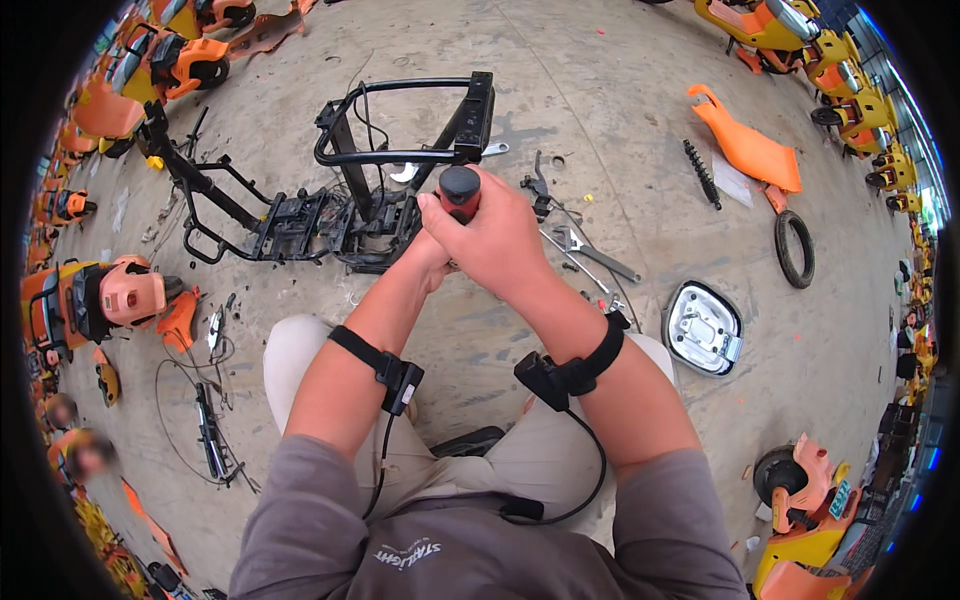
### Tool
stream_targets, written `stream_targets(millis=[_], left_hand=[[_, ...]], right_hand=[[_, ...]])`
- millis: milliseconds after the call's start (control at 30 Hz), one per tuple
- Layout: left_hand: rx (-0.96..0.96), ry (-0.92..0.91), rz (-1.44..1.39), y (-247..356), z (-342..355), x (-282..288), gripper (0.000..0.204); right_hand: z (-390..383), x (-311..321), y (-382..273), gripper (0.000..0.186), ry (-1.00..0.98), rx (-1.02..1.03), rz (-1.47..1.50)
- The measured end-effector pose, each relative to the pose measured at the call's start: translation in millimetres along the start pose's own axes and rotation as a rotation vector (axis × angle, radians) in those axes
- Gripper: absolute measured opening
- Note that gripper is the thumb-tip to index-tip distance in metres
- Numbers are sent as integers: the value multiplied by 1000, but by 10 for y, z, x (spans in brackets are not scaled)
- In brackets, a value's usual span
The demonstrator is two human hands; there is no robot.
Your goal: The person uses a ratchet and socket to tighten or loosen bolts on the shock absorber and frame of a motorcycle chassis while sitting on the floor.
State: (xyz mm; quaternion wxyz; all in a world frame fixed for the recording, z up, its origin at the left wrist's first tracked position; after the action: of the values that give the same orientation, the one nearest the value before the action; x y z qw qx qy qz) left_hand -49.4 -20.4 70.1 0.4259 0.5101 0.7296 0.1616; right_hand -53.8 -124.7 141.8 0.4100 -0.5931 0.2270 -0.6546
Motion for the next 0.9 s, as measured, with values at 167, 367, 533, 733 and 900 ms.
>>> stream_targets(millis=[167,367,533,733,900], left_hand=[[86,122,101,-242,420,407,27],[79,174,140,-359,560,446,23],[109,199,138,-251,462,359,21],[89,182,120,-305,509,389,22],[81,153,88,-377,643,521,21]], right_hand=[[-31,80,292,24,-95,-226,162],[-159,564,802,24,-164,-413,293],[-244,650,864,32,-203,-458,286],[-155,514,712,26,-122,-423,272],[-45,265,290,24,-70,-240,231]])
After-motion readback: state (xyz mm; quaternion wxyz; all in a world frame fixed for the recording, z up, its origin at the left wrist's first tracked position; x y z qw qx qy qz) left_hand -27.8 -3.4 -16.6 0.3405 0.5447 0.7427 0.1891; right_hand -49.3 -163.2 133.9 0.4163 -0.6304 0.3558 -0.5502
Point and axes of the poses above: each hand's wrist, its own z-axis towards the middle knuckle, its own x-axis out of the back of the hand, y = z × x, the point moved 1 cm from there along z, towards the middle knuckle, and after that the axes turned 14 degrees about -z, right-handed, at the moved point
